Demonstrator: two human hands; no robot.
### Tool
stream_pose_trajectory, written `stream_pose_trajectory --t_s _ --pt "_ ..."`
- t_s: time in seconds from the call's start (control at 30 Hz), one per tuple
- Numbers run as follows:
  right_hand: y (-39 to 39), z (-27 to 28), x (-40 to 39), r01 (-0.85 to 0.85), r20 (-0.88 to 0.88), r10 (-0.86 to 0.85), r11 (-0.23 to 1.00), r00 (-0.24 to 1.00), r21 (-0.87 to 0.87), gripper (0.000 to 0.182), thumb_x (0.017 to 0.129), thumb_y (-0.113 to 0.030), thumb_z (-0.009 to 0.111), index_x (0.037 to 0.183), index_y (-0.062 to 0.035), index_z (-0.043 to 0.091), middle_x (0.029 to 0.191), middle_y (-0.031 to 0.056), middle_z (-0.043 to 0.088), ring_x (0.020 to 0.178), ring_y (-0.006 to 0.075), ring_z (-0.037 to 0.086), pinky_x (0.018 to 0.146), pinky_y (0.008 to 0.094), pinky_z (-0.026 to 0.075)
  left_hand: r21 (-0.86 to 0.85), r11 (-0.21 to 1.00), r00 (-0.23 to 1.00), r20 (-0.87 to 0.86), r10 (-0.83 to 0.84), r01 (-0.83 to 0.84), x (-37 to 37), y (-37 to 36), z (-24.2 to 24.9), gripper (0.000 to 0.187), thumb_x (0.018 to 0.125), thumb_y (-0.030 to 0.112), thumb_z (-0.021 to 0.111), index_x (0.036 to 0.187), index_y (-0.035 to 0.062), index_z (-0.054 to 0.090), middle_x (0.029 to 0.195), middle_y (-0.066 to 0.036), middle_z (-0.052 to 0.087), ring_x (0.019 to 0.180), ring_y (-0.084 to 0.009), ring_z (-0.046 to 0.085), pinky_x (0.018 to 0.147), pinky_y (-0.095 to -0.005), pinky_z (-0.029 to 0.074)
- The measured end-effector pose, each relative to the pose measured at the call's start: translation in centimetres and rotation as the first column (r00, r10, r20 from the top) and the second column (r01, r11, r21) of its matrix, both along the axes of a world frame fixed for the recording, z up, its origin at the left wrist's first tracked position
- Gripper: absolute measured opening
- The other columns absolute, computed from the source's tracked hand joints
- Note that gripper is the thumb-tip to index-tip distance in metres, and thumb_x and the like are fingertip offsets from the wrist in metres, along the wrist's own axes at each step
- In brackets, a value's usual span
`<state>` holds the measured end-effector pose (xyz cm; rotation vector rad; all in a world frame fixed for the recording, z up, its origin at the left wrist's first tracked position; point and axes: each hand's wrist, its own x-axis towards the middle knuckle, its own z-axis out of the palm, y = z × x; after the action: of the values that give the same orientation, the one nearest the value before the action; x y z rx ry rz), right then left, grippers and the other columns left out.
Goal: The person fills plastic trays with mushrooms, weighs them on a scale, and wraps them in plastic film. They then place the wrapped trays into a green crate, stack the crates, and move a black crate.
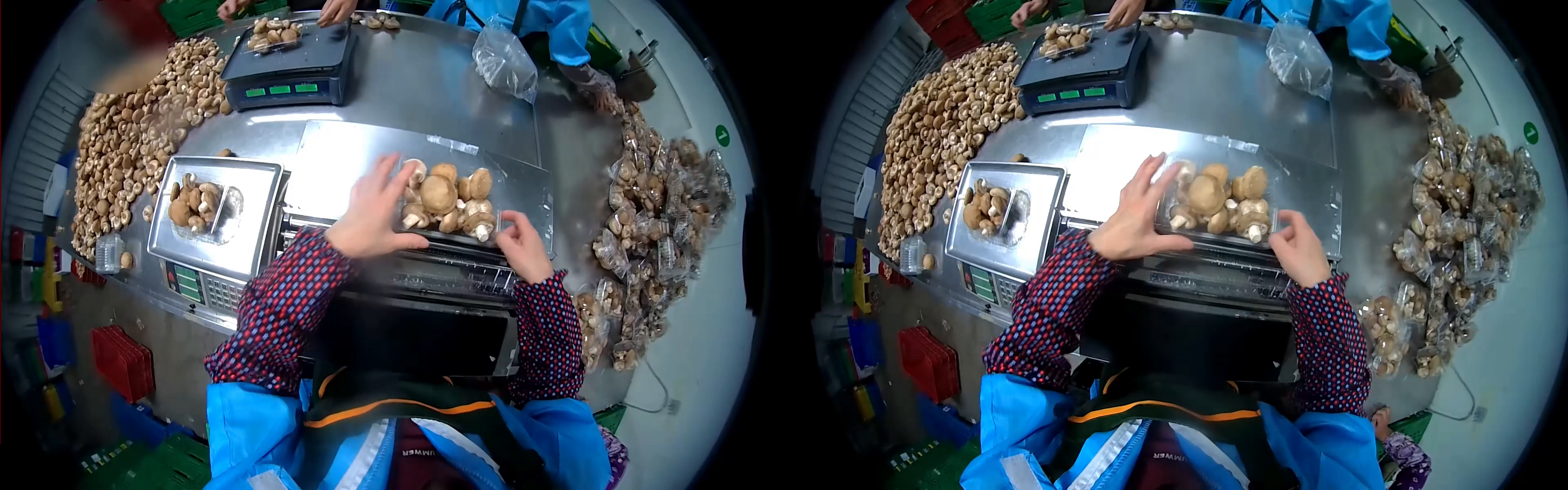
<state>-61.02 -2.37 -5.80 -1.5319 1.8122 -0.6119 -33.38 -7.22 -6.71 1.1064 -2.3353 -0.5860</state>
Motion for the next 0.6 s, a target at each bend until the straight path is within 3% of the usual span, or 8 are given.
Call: stream_pose_trajectory --t_s 0.07,0.1,0.17,0.3,0.37,0.5,0.57,0.6 --pt "2.7 1.1 -1.3 0.088 -0.191 -0.116 0.985 0.975 -0.149 0.039 0.078 -0.022 0.059 0.110 -0.0001 0.049 0.070 0.0086 0.057 0.067 0.0196 0.056 0.064 0.0320 0.044 -0.060 0.984 0.985 0.009 0.170 -0.169 1.6 3.2 1.8 0.079 0.070 0.040 0.070 0.129 0.0018 0.032 0.129 -0.025 0.030 0.122 -0.0398 0.028 0.099 -0.0483 0.026" --pt "4.3 0.6 -2.7 0.065 -0.288 -0.164 0.944 0.943 -0.325 0.029 0.079 -0.022 0.060 0.098 -0.0013 0.056 0.067 0.0083 0.055 0.064 0.0222 0.054 0.061 0.0332 0.044 -0.165 0.941 0.946 0.088 0.312 -0.295 2.8 5.2 2.4 0.057 0.073 0.032 0.069 0.115 0.0008 0.048 0.112 -0.019 0.046 0.107 -0.0336 0.041 0.090 -0.0442 0.031" --pt "6.6 1.3 -3.9 0.082 -0.505 -0.204 0.964 0.839 -0.254 0.025 0.077 -0.027 0.062 0.069 -0.0040 0.061 0.064 0.0099 0.053 0.062 0.0264 0.052 0.057 0.0372 0.041 -0.381 0.815 0.784 0.284 0.552 -0.436 4.7 8.2 1.9 0.032 0.073 0.029 0.067 0.087 0.0011 0.060 0.088 -0.013 0.053 0.090 -0.0278 0.045 0.080 -0.0409 0.033" --pt "7.8 -1.2 -1.0 -0.133 -0.734 -0.054 0.972 0.677 -0.195 0.037 0.073 -0.042 0.064 0.066 -0.0058 0.062 0.068 0.0102 0.055 0.069 0.0288 0.054 0.059 0.0394 0.041 -0.280 0.857 0.732 0.444 0.516 -0.434 4.1 9.1 -0.2 0.032 0.072 0.034 0.067 0.069 0.0020 0.064 0.073 -0.012 0.055 0.078 -0.0247 0.046 0.073 -0.0388 0.033" --pt "7.5 -2.9 -1.7 -0.024 -0.515 -0.089 0.978 0.852 -0.208 0.036 0.073 -0.038 0.065 0.064 -0.0038 0.061 0.065 0.0101 0.053 0.060 0.0266 0.053 0.055 0.0385 0.041 -0.158 0.893 0.814 0.369 0.449 -0.422 3.5 7.7 -1.6 0.031 0.072 0.033 0.066 0.066 0.0028 0.063 0.065 -0.010 0.056 0.070 -0.0235 0.051 0.071 -0.0365 0.038" --pt "9.3 -1.3 -4.3 0.111 0.188 -0.144 0.978 0.971 0.176 0.032 0.081 -0.028 0.059 0.060 -0.0055 0.051 0.061 0.0040 0.048 0.046 0.0152 0.042 0.040 0.0293 0.033 0.686 0.698 0.922 -0.105 0.373 -0.205 6.3 7.0 -0.2 0.024 0.079 0.020 0.057 0.064 0.0015 0.057 0.053 -0.003 0.051 0.046 -0.0117 0.046 0.045 -0.0243 0.037" --pt "12.6 -0.6 -5.7 0.051 0.600 -0.472 0.811 0.645 0.583 0.031 0.085 -0.023 0.054 0.059 -0.0080 0.047 0.057 0.0006 0.044 0.042 0.0097 0.037 0.036 0.0239 0.028 0.938 0.293 0.868 0.015 0.496 -0.184 8.2 9.5 2.7 0.022 0.086 0.020 0.052 0.070 0.0037 0.051 0.052 0.001 0.045 0.040 -0.0053 0.038 0.036 -0.0193 0.029" --pt "14.3 -0.9 -6.4 -0.077 0.747 -0.544 0.787 0.383 0.613 0.030 0.087 -0.021 0.050 0.060 -0.0096 0.044 0.057 -0.0010 0.044 0.043 0.0078 0.036 0.035 0.0208 0.025 0.980 0.180 0.795 -0.179 0.580 0.090 9.8 11.6 1.2 0.020 0.088 0.019 0.049 0.073 0.0056 0.049 0.051 0.002 0.041 0.037 -0.0054 0.035 0.033 -0.0192 0.028"
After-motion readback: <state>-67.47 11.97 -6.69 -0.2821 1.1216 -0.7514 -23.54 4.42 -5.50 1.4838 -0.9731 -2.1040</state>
